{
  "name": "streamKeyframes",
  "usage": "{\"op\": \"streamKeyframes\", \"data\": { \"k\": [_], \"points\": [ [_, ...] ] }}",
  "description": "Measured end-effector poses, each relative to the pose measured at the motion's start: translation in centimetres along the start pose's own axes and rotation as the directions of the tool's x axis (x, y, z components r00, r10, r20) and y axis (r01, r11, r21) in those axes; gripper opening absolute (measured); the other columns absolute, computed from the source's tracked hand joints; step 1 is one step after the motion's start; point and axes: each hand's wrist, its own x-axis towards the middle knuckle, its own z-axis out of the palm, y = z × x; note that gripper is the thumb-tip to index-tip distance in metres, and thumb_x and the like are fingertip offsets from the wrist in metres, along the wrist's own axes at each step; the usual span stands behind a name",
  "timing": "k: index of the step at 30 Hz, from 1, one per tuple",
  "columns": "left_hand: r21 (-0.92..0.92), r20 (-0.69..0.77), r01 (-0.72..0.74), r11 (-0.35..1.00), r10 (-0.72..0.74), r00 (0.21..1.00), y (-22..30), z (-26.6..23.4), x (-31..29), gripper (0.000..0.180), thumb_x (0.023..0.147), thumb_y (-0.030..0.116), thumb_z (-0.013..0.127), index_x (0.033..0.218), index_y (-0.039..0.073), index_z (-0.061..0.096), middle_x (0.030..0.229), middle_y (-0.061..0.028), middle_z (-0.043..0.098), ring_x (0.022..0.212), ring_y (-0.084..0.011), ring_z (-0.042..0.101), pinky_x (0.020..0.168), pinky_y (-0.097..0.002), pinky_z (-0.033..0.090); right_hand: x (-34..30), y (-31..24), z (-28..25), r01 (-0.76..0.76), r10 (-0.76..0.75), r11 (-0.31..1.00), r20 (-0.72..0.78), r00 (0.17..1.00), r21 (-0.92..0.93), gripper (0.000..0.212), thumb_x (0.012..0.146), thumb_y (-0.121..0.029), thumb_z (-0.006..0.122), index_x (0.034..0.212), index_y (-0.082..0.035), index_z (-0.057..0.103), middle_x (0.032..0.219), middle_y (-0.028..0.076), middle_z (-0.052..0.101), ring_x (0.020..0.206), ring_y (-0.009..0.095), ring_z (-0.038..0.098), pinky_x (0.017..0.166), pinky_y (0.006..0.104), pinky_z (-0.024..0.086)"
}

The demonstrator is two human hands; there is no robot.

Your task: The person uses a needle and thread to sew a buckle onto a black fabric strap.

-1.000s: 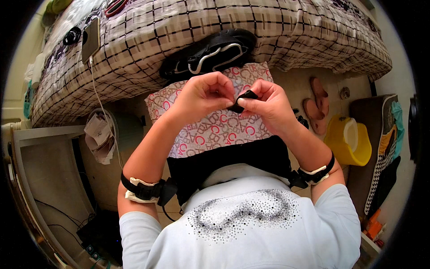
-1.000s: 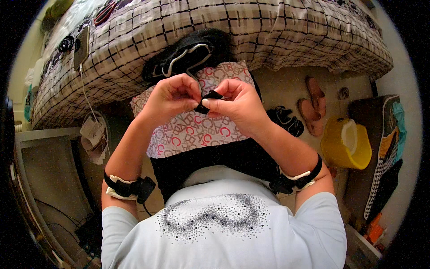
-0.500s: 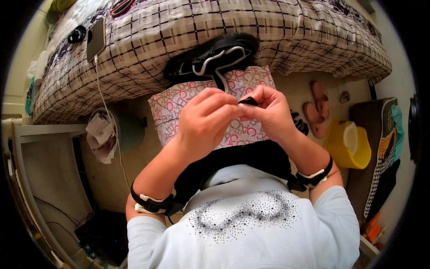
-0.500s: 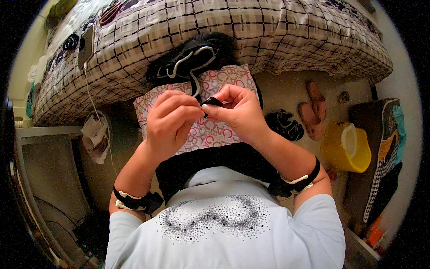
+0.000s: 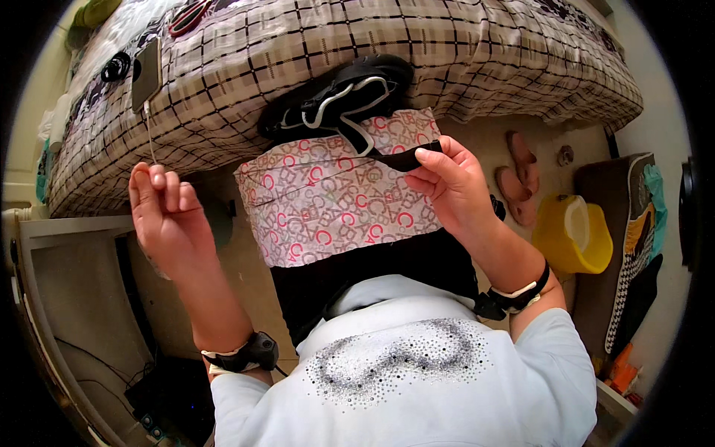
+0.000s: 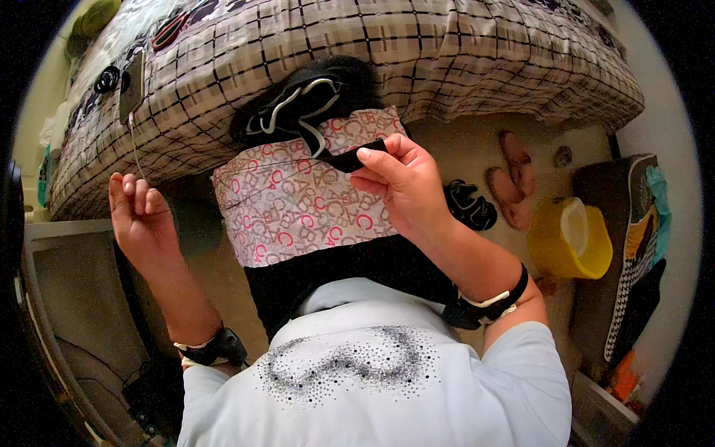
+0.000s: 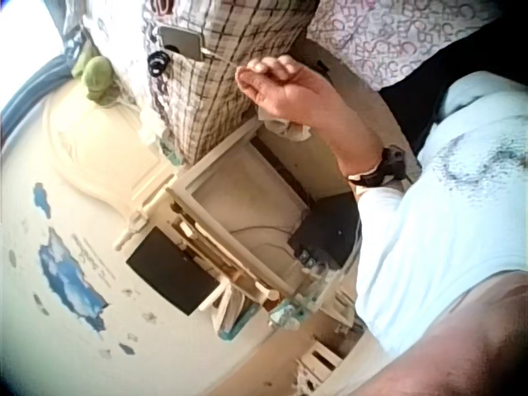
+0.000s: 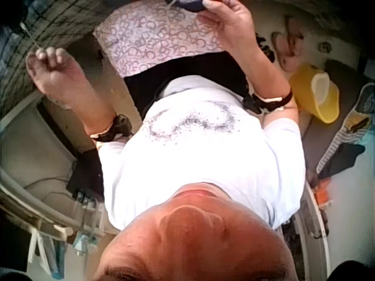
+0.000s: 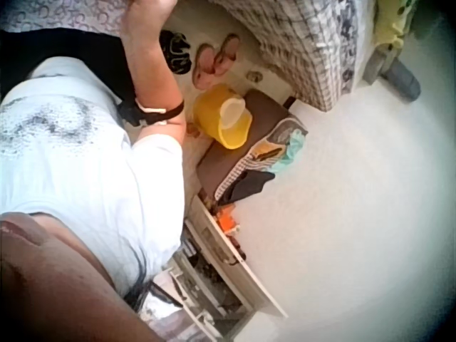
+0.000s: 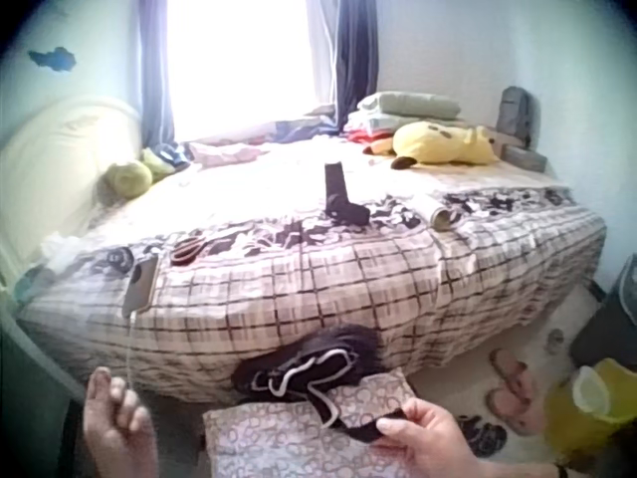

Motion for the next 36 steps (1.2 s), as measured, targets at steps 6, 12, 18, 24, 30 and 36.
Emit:
{"op": "streamKeyframes", "data": {
  "k": [6, 12, 18, 24, 30, 36],
  "points": [
    [0.605, 0.521, -0.274, 0.748, -0.111, 0.846, -4.1, 4.6, -4.1, 0.012, 0.087, -0.002, 0.054, 0.097, -0.002, 0.061, 0.088, -0.0073, 0.053, 0.07, -0.0101, 0.051, 0.057, -0.0208, 0.042, -0.4, 0.1, 0.5, 0.046, -0.046, 0.999, 0.015, 0.999, 0.0, 0.017, 0.082, -0.004, 0.064, 0.081, -0.012, 0.049, 0.08, 0.003, 0.063, 0.068, 0.013, 0.065, 0.066, 0.0295, 0.058],
    [0.682, 0.604, -0.33, 0.653, -0.247, 0.758, -8.2, 7.8, -6.3, 0.014, 0.076, -0.004, 0.064, 0.088, 0.0, 0.064, 0.072, -0.0068, 0.052, 0.055, -0.0148, 0.053, 0.05, -0.0255, 0.045, -0.7, 0.1, 0.6, 0.069, -0.068, 0.995, 0.027, 0.997, -0.065, 0.017, 0.082, -0.004, 0.065, 0.082, -0.01, 0.049, 0.082, 0.003, 0.062, 0.071, 0.012, 0.064, 0.067, 0.0275, 0.057],
    [0.73, 0.574, -0.312, 0.608, -0.296, 0.764, -8.5, 8.0, -6.2, 0.014, 0.075, -0.004, 0.064, 0.089, 0.0, 0.065, 0.069, -0.0061, 0.05, 0.053, -0.015, 0.053, 0.049, -0.026, 0.044, -0.6, 0.2, 0.6, 0.094, -0.092, 0.993, 0.028, 0.995, -0.073, 0.016, 0.082, -0.004, 0.065, 0.082, -0.008, 0.05, 0.082, 0.003, 0.061, 0.071, 0.01, 0.063, 0.067, 0.0265, 0.057],
    [0.749, 0.532, -0.254, 0.611, -0.328, 0.78, -8.5, 8.1, -6.3, 0.014, 0.079, -0.001, 0.065, 0.092, 0.003, 0.068, 0.068, -0.0005, 0.046, 0.056, -0.0064, 0.045, 0.048, -0.0209, 0.036, -0.6, 0.3, 0.6, 0.112, -0.109, 0.99, 0.038, 0.993, -0.089, 0.016, 0.082, -0.003, 0.065, 0.082, -0.008, 0.05, 0.082, 0.003, 0.061, 0.071, 0.01, 0.063, 0.067, 0.0268, 0.057],
    [0.755, 0.531, -0.255, 0.604, -0.335, 0.778, -8.5, 8.2, -6.3, 0.015, 0.078, -0.002, 0.064, 0.091, 0.004, 0.068, 0.067, -0.0002, 0.045, 0.056, -0.0068, 0.043, 0.048, -0.0211, 0.034, -0.6, 0.4, 0.4, 0.161, -0.154, 0.978, 0.06, 0.986, -0.132, 0.015, 0.082, -0.002, 0.065, 0.081, -0.007, 0.051, 0.081, 0.002, 0.059, 0.073, 0.008, 0.061, 0.067, 0.0261, 0.057],
    [0.757, 0.528, -0.247, 0.605, -0.342, 0.777, -8.5, 8.2, -6.2, 0.014, 0.077, -0.003, 0.064, 0.09, 0.002, 0.067, 0.067, -0.0021, 0.047, 0.054, -0.0093, 0.046, 0.048, -0.0228, 0.036, -0.7, 0.5, 0.5, 0.277, -0.267, 0.935, 0.074, 0.961, -0.222, 0.014, 0.081, 0.001, 0.066, 0.082, -0.004, 0.053, 0.086, 0.004, 0.06, 0.075, 0.008, 0.06, 0.068, 0.0239, 0.055]
  ]
}}
